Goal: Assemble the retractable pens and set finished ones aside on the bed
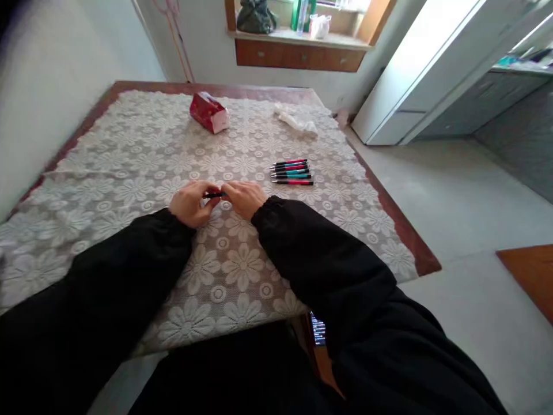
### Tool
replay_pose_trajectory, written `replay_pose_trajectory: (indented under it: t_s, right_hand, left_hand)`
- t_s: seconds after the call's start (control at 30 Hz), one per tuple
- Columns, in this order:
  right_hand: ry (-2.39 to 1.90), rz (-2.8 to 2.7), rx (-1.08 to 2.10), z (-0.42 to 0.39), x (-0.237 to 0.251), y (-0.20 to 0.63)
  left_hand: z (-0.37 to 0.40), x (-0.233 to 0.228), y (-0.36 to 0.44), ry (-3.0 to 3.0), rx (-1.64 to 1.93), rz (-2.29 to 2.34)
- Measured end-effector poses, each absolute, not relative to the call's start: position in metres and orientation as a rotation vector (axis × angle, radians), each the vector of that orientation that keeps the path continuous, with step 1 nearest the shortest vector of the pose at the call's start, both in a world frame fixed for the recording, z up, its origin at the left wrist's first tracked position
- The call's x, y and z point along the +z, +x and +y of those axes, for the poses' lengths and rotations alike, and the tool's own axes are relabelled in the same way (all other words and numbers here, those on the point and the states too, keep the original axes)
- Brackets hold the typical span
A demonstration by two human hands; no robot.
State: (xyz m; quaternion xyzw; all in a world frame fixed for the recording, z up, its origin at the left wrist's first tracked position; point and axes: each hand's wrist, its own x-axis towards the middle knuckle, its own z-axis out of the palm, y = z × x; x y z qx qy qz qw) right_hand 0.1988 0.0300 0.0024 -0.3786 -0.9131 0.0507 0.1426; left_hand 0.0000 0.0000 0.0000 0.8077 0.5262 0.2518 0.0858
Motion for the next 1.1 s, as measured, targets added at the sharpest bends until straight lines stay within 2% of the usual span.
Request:
replay_pose_trajectory:
  t_s: [0.1, 0.27, 0.4, 0.53, 0.7, 0.87, 1.1]
  right_hand:
    - [-1.058, -2.636, 0.137, 0.0296, 0.0023, 0.2011]
    - [-1.056, -2.592, 0.133, 0.0304, 0.0014, 0.2027]
    - [-1.021, -2.609, 0.114, 0.0314, -0.0006, 0.2026]
    - [-1.037, -2.587, 0.107, 0.0313, -0.0016, 0.2031]
    - [-1.016, -2.631, 0.076, 0.0299, 0.001, 0.2027]
    - [-1.043, -2.62, 0.096, 0.0296, 0.003, 0.2025]
    - [-0.984, -2.623, 0.057, 0.0298, 0.0013, 0.2032]
  left_hand:
    - [0.001, 0.0024, 0.001, 2.396, 0.671, 1.659]
    - [0.0006, 0.0035, 0.0011, 2.405, 0.834, 1.562]
    - [0.0011, 0.0028, 0.001, 2.396, 0.732, 1.631]
    - [0.001, 0.0035, 0.001, 2.425, 0.816, 1.575]
    - [0.0003, 0.0057, 0.0012, 2.416, 0.647, 1.656]
    - [0.0009, 0.0055, 0.0014, 2.407, 0.773, 1.587]
    - [0.0023, 0.0049, 0.0003, 2.39, 0.623, 1.671]
